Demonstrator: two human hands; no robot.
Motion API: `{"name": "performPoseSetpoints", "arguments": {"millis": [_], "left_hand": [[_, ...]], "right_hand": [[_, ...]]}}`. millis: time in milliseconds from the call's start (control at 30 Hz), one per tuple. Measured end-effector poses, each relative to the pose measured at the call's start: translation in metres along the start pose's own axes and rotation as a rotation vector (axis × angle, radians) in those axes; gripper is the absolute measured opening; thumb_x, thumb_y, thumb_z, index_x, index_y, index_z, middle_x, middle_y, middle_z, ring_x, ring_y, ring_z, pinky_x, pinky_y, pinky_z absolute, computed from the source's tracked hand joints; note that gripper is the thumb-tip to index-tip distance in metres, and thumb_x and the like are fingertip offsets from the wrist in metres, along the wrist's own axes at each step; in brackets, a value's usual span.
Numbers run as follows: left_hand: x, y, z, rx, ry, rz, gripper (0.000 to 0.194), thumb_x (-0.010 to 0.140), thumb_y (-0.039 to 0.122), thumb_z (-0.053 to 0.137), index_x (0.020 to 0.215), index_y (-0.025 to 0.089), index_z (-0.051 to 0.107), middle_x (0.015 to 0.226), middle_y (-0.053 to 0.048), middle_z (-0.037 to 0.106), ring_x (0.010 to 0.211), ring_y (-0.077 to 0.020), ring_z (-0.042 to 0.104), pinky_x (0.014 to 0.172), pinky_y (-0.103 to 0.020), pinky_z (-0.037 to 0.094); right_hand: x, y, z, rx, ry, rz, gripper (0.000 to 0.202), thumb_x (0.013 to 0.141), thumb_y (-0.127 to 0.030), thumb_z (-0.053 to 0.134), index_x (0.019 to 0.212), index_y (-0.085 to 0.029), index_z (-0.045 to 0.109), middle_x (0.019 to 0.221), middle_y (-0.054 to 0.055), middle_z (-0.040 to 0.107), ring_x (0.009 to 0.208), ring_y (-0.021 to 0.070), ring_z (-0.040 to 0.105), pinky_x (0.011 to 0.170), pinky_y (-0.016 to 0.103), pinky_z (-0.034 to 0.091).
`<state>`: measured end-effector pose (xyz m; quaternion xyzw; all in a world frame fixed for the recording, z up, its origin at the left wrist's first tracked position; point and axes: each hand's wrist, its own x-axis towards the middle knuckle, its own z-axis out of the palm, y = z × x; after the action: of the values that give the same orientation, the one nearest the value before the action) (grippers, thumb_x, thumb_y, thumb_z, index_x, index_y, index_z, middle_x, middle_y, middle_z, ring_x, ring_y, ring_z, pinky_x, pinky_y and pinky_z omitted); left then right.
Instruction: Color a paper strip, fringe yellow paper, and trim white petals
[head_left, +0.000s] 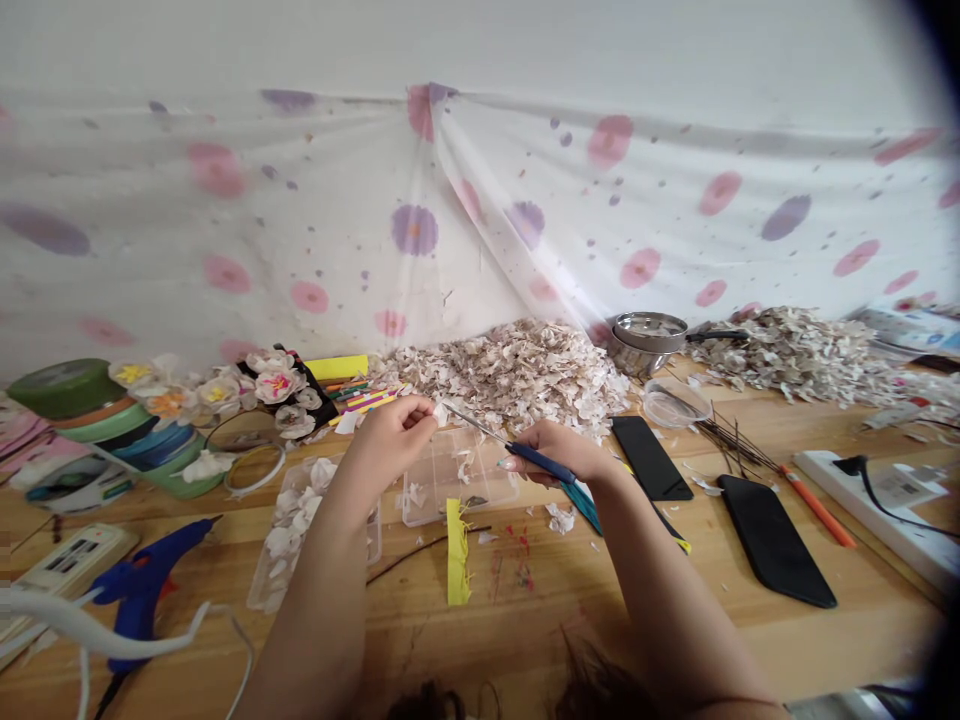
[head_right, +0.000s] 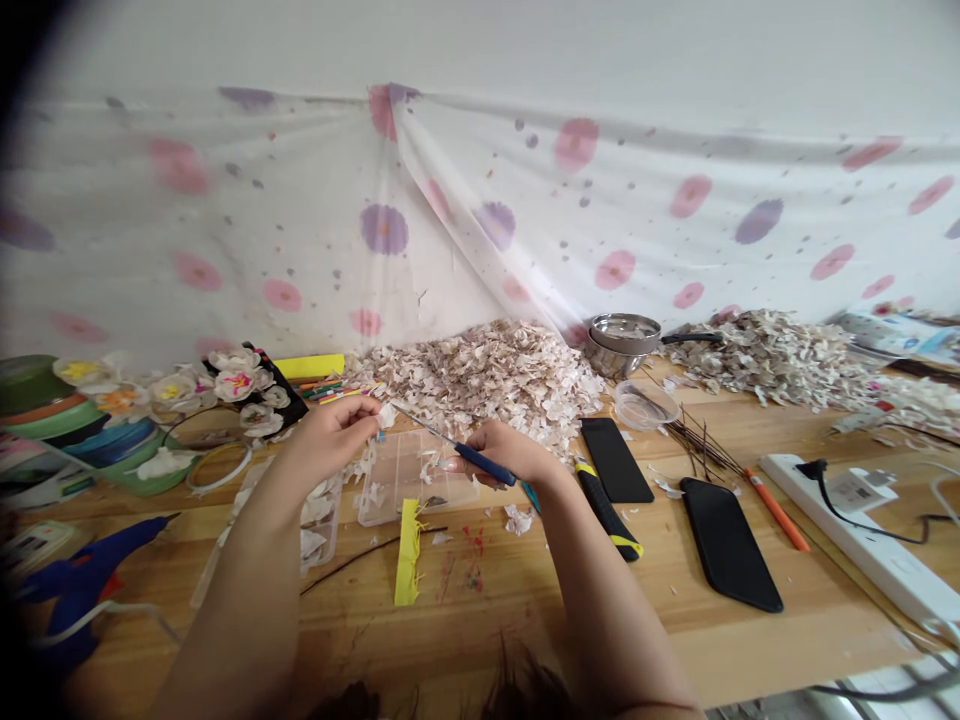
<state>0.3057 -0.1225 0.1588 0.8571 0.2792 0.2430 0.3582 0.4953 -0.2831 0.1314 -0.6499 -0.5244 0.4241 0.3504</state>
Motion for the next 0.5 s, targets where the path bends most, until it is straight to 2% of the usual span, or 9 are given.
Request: {"name": "performPoseSetpoints", "arguments": {"millis": [167, 367, 433, 500], "left_hand": [[0.001, -0.0016, -0.0011, 0.026, -0.007, -0.002, 0.013, 0.075, 0.031, 0.05, 0.072, 0.021, 0.058, 0.061, 0.005, 0.054, 0.058, -0.0147, 0.051, 0.051, -0.023, 0.031], [-0.0006, 0.0023, -0.003, 0.014, -0.03, -0.023, 0.014, 0.075, 0.032, 0.048, 0.072, 0.02, 0.056, 0.064, 0.005, 0.052, 0.06, -0.0141, 0.047, 0.055, -0.024, 0.031], [-0.0004, 0.0032, -0.0027, 0.011, -0.068, -0.012, 0.014, 0.076, 0.032, 0.047, 0.073, 0.02, 0.055, 0.064, 0.005, 0.05, 0.06, -0.0143, 0.046, 0.056, -0.025, 0.031], [0.0001, 0.003, -0.001, -0.001, -0.154, -0.017, 0.014, 0.076, 0.031, 0.046, 0.074, 0.021, 0.054, 0.064, 0.005, 0.049, 0.06, -0.0146, 0.045, 0.056, -0.025, 0.031]], "right_hand": [[0.0003, 0.0008, 0.0008, 0.014, -0.01, -0.014, 0.047, 0.073, -0.057, 0.066, 0.056, -0.016, 0.051, 0.041, -0.005, 0.047, 0.037, 0.0065, 0.04, 0.038, 0.018, 0.034], [-0.0012, 0.0014, -0.0002, 0.084, 0.02, -0.069, 0.046, 0.074, -0.054, 0.066, 0.055, -0.016, 0.05, 0.039, -0.006, 0.045, 0.036, 0.0067, 0.039, 0.038, 0.019, 0.031], [0.0011, 0.002, 0.0025, 0.104, 0.059, -0.091, 0.044, 0.075, -0.053, 0.066, 0.055, -0.016, 0.05, 0.04, -0.006, 0.045, 0.036, 0.0067, 0.04, 0.038, 0.019, 0.031], [0.0058, 0.002, 0.0084, 0.112, 0.138, -0.106, 0.044, 0.075, -0.051, 0.067, 0.054, -0.016, 0.049, 0.04, -0.005, 0.047, 0.036, 0.0065, 0.041, 0.038, 0.018, 0.031]]}}
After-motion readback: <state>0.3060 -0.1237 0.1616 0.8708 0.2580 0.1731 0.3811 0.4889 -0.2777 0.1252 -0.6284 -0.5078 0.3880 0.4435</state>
